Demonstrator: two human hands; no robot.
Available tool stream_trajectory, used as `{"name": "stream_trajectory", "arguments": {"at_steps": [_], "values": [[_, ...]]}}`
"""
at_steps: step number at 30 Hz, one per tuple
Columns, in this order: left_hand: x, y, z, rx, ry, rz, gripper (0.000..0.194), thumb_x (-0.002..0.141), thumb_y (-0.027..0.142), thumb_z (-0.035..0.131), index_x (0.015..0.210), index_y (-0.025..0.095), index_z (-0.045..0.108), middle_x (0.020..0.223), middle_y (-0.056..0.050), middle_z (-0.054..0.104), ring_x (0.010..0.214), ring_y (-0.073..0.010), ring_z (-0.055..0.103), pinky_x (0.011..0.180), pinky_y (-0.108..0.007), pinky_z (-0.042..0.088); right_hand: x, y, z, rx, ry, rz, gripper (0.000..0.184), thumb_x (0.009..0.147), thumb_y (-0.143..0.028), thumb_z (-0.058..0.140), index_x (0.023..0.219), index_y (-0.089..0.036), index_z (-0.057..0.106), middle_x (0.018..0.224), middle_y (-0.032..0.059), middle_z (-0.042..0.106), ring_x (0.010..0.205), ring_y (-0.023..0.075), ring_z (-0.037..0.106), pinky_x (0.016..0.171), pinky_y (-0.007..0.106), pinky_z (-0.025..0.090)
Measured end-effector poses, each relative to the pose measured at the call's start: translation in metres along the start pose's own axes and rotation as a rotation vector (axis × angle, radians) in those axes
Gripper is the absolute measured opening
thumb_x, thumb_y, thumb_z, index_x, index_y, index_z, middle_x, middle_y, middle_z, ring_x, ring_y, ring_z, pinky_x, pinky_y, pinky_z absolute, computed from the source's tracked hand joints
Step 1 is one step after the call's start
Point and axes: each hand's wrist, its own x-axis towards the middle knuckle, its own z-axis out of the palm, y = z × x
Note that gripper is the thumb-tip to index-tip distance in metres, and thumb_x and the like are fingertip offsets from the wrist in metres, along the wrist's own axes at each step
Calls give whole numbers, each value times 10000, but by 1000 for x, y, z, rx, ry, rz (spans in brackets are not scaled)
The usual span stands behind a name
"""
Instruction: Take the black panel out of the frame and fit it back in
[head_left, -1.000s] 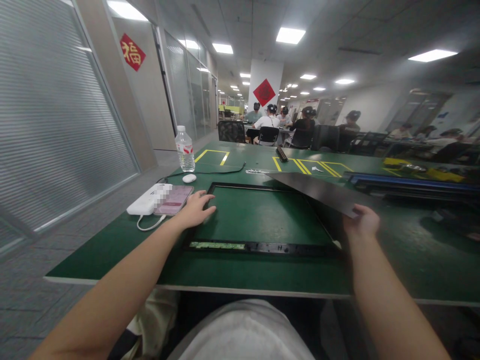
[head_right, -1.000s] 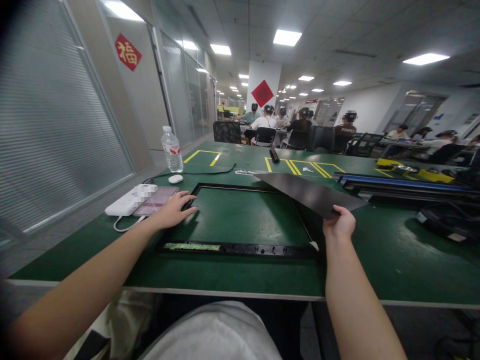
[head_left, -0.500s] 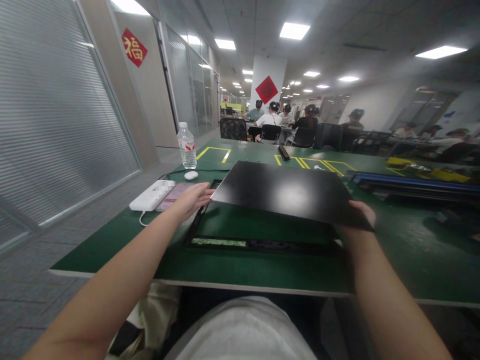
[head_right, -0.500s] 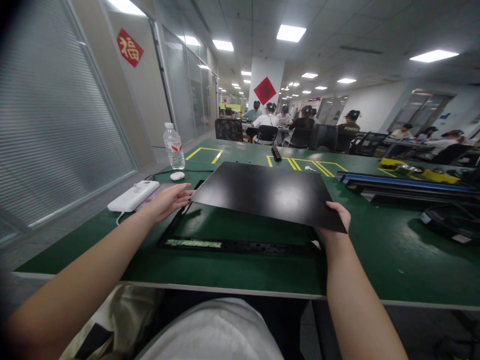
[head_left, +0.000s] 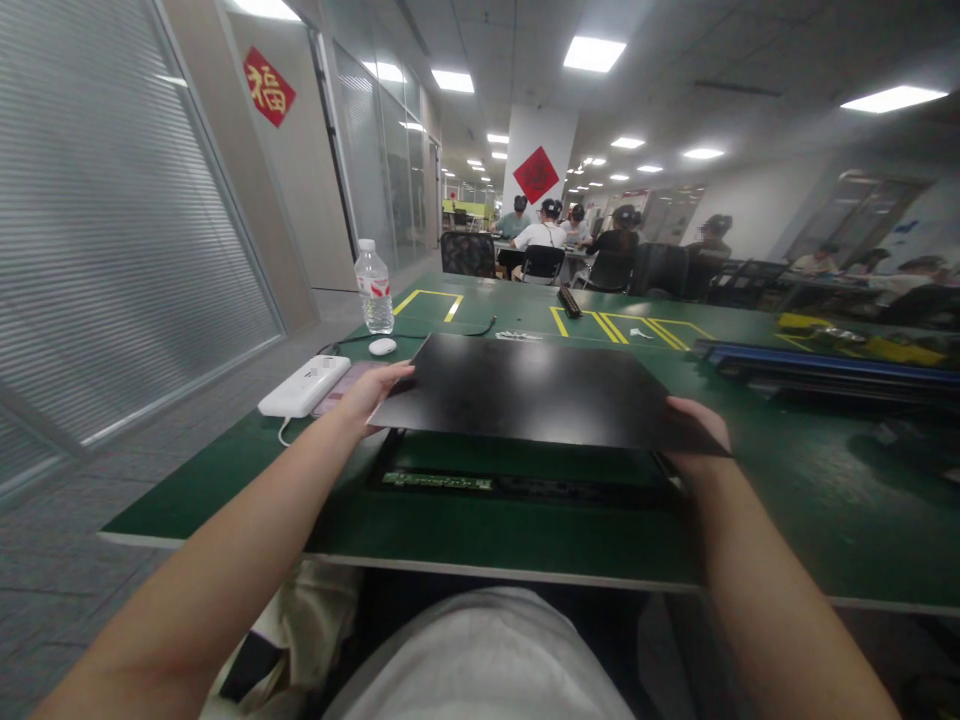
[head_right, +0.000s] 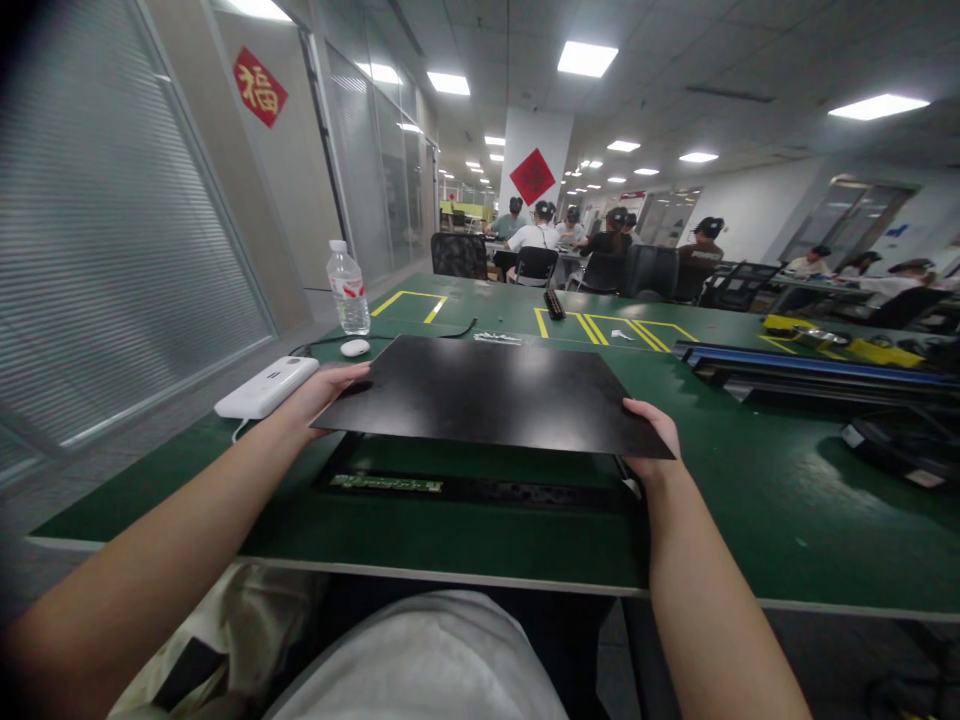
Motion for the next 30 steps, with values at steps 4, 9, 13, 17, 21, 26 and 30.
{"name": "stream_trajectory", "arguments": {"at_steps": [4,9,13,17,21,26,30], "values": [[2,1,-4,9,-18,74,466,652,183,656,1115,189,705,897,-61,762,802,-284,735,657,-367,586,-3,3,1,-93,-77,36,211,680,-177,654,890,-198,662,730,47,708,693,250,701,671,398,603],[-3,6,-2,-24,3,173,595,565,142,650,1155,209,686,895,-55,756,824,-307,728,675,-400,604,-9,7,3,-156,-278,126,316,680,-168,653,994,-209,672,823,46,734,753,250,716,683,384,598],[-7,11,0,-45,41,212,591,538,100,636,1116,210,692,846,-51,744,841,-310,726,711,-412,609,-7,8,2,-164,-333,163,305,702,-199,648,1005,-193,677,865,62,740,761,243,716,694,376,600],[-3,11,-3,-17,85,216,515,525,98,648,1029,194,699,856,-60,746,887,-326,720,765,-436,610,-2,7,1,-117,-245,82,319,697,-168,624,1012,-149,669,867,95,734,735,205,704,618,297,589],[0,9,-5,-25,81,218,460,529,94,653,973,200,711,855,-54,758,883,-321,724,747,-416,615,2,8,0,-151,-131,19,408,683,-131,613,1089,-157,611,822,105,724,675,201,694,529,270,560],[1,4,-2,17,127,233,382,533,93,644,895,198,701,781,-28,746,781,-273,724,618,-339,590,8,12,-1,-225,4,-56,480,648,-106,610,1112,-193,524,749,88,718,604,213,689,479,264,533],[3,1,-3,33,170,213,369,502,85,683,858,183,672,704,0,714,636,-208,686,544,-280,541,11,12,-6,-258,64,-118,518,635,-126,631,1130,-210,501,721,82,723,590,228,696,472,267,529]]}}
